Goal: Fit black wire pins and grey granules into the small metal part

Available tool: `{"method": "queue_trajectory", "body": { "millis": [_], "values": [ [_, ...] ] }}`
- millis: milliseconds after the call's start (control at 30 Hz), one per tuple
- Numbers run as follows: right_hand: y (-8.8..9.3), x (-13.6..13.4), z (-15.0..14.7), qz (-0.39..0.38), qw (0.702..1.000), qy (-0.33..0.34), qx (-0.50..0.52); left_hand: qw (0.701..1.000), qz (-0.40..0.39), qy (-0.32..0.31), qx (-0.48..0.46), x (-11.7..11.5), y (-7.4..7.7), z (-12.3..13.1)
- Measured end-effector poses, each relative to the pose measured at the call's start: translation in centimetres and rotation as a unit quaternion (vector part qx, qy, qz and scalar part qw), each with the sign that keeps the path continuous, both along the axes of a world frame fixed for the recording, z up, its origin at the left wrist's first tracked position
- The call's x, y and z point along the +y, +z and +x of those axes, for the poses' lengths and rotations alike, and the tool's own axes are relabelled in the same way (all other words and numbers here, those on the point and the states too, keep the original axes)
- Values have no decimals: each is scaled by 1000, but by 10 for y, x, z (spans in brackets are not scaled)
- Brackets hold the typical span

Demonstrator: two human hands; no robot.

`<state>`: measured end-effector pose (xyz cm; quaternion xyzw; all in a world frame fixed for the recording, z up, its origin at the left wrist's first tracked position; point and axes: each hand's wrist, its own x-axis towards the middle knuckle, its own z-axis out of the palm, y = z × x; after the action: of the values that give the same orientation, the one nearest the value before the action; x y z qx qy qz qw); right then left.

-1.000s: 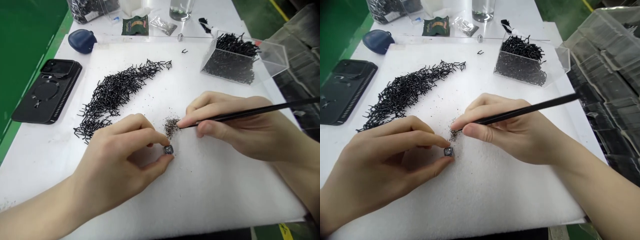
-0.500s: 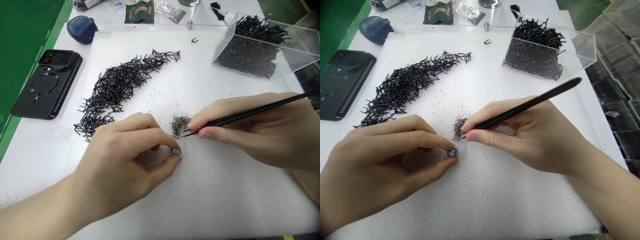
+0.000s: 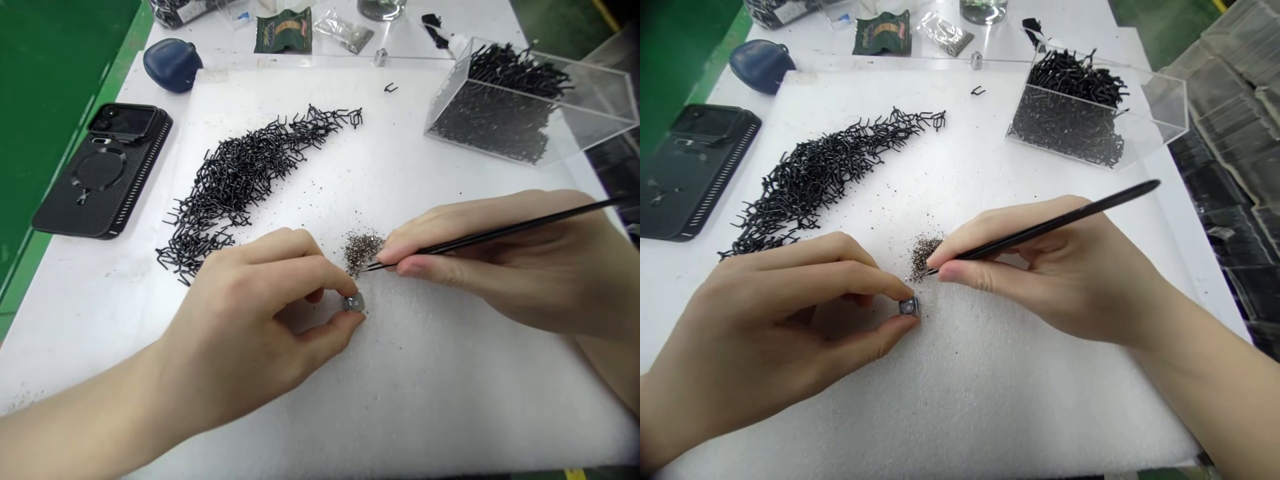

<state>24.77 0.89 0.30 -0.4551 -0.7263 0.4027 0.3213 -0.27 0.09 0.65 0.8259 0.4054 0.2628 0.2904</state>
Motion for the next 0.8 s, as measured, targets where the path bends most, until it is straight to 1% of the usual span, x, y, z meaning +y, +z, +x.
{"method": "queue_trajectory", "body": {
  "millis": [433, 633, 800],
  "values": [
    [-3, 2, 1, 19, 1000, -11, -11, 1000, 1, 6, 5, -1, 0, -2],
    [0, 2, -1, 7, 1000, -2, -5, 1000, -1, 2, -1, 0, -1, -1],
    [-1, 1, -1, -7, 1000, 3, 3, 1000, -2, 2, 4, -1, 0, -1]
  ]
}}
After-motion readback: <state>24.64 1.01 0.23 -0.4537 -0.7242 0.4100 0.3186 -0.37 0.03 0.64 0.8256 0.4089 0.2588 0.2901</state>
